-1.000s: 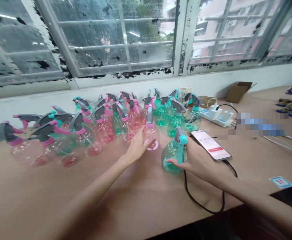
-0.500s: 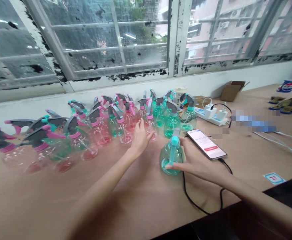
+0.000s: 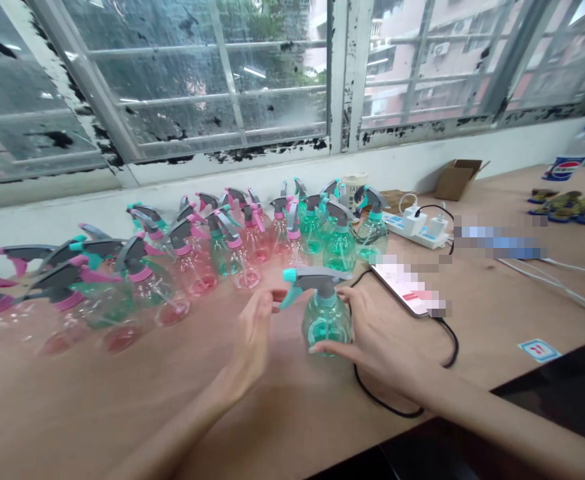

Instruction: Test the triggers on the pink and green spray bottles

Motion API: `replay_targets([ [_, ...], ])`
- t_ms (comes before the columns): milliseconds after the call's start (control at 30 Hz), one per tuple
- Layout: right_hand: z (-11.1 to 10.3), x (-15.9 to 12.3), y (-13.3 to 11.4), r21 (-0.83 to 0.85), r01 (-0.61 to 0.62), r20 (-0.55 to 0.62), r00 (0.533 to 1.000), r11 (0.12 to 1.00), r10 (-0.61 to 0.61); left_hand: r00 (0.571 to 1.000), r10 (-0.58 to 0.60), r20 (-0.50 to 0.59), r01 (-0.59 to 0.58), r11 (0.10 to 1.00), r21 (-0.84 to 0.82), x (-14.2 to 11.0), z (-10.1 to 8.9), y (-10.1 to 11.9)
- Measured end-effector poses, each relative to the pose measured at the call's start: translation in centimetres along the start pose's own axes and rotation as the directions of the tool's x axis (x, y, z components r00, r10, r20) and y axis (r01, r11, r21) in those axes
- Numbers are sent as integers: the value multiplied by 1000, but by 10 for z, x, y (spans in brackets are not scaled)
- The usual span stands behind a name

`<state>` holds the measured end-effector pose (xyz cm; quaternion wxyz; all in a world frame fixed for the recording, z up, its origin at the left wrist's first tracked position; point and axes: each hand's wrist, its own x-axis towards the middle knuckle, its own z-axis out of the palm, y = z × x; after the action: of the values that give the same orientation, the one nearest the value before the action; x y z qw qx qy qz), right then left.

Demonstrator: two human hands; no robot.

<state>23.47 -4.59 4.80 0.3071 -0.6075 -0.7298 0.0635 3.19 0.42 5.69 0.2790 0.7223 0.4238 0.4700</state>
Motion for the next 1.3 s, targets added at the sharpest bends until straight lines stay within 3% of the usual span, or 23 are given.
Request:
replay_targets([
  [67, 7, -1, -8, 43, -14, 34, 999, 999, 13, 996, 87, 22, -88, 994, 61, -8, -4, 9],
  [167, 14, -4, -15, 140, -8, 114, 993, 990, -9, 981, 172, 95, -192, 938, 290, -15, -8, 24],
  [333, 8, -14, -21, 209, -38, 156, 988, 977, 6, 990, 104, 93, -134, 888, 441, -5, -8, 29],
  [500, -15, -6, -19, 267, 34, 103, 993, 963, -64, 988, 101, 120, -142, 904, 404, 8, -7, 14],
  [633, -29, 19, -9, 387, 130, 136, 971, 913, -196, 977, 94, 190, -135, 966, 218, 3, 3, -3],
  [800, -30, 43, -4, 626, 45, 230, 943, 779, -239, 946, 32, 322, -28, 999, -19, -10, 18, -14],
  [967, -20, 50, -16, 717, 121, 51, 973, 686, -224, 867, 107, 487, -84, 994, -70, 0, 23, -4],
  [1033, -20, 51, -22, 712, 151, -26, 982, 685, -189, 849, 137, 510, -102, 990, -97, 5, 25, -3],
  [1167, -24, 52, -31, 659, 124, -31, 990, 742, -139, 827, 201, 526, -150, 979, -138, 6, 25, -11],
  [1300, -23, 55, -32, 610, 159, -82, 987, 776, -138, 863, 144, 484, -188, 981, 43, -3, 13, -30],
])
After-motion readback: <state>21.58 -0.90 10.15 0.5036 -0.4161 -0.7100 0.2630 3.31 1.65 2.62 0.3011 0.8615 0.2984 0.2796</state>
